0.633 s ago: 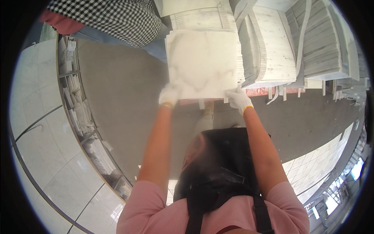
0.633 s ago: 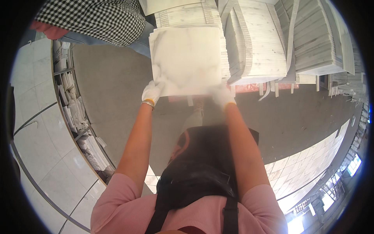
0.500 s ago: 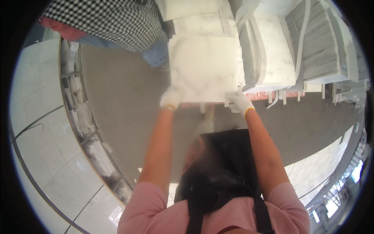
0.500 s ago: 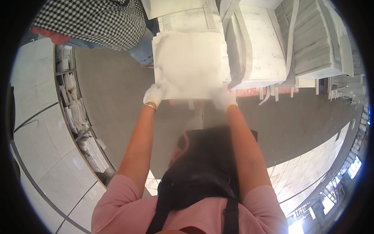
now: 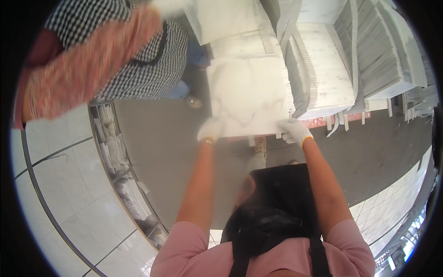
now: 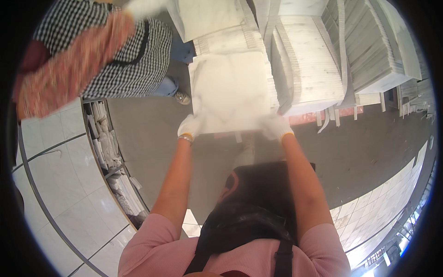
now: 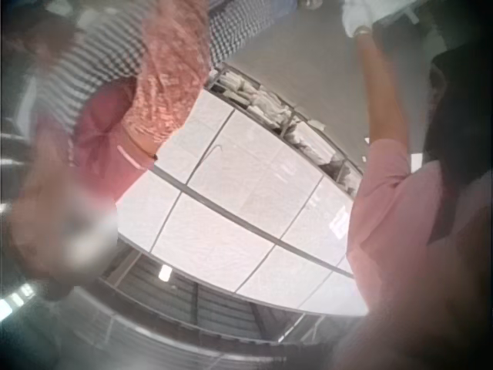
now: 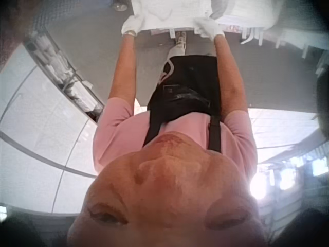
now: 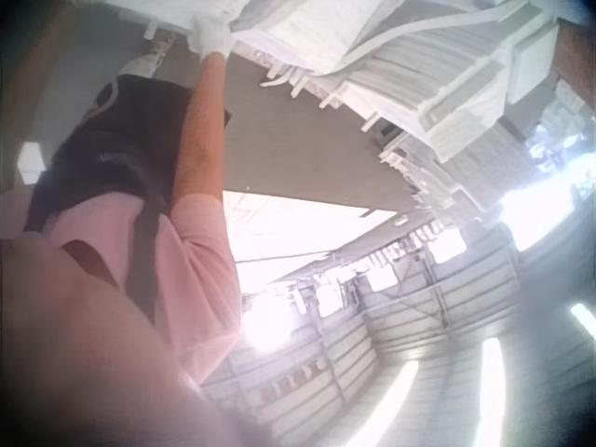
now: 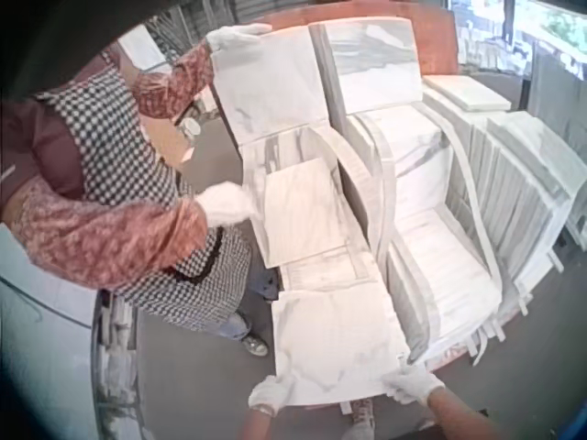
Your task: The person picks up white rectangular tiles from a stack, places them on the floor, and then stacks them onto a pallet. The person repeats this process multiple times, handling the tiles with gloved hands.
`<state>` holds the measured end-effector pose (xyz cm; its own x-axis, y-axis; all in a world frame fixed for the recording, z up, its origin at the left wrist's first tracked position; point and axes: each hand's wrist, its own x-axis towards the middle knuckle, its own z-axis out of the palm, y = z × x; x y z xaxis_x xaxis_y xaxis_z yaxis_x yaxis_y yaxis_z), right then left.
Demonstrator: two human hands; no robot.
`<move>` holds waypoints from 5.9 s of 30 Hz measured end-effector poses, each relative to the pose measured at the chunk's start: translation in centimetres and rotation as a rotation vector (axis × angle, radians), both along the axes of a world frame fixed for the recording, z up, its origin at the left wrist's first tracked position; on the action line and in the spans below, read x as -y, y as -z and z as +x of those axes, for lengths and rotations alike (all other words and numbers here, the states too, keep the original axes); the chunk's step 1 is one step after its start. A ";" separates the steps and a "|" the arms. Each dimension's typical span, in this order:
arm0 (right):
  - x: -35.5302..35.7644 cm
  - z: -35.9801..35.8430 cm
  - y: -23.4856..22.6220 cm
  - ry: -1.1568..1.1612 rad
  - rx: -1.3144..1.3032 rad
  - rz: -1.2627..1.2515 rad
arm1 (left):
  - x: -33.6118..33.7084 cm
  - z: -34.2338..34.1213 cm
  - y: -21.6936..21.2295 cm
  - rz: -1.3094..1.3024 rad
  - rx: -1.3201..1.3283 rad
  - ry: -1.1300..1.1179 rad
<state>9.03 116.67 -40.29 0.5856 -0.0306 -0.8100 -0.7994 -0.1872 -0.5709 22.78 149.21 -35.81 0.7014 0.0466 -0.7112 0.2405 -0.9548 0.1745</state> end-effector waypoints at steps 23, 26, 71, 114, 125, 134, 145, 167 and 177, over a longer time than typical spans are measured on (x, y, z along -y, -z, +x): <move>4.8 -15.1 -13.3 0.511 -0.086 -0.227 | 2.4 -20.6 -10.8 -0.879 -0.244 -0.575; 5.3 -19.4 -15.3 0.546 -0.110 -0.258 | 3.4 -25.0 -11.6 -0.983 -0.230 -0.577; 1.0 -17.0 -33.2 0.088 0.578 -0.258 | 0.7 -40.4 -21.8 -1.209 0.509 -0.790; -6.2 -25.0 -36.0 -0.903 0.577 0.455 | 14.9 -70.3 -24.2 -1.157 1.306 -1.958; -8.2 -24.5 -32.9 -1.050 0.818 0.417 | 13.5 -71.5 -24.4 -1.124 1.352 -1.968; -10.1 -18.0 -31.9 -1.162 0.780 0.553 | 18.1 -68.0 -27.6 -0.383 1.287 -1.867; -14.1 -18.2 -35.3 -1.391 0.519 0.760 | 25.3 -64.6 -30.9 -0.381 1.424 -2.168; -12.4 -14.8 -31.3 -1.476 0.868 0.490 | 23.2 -64.4 -31.5 -0.620 1.453 -2.316; -10.6 -14.2 -30.0 -1.205 0.538 0.541 | 21.8 -64.5 -30.6 -0.698 1.334 -2.198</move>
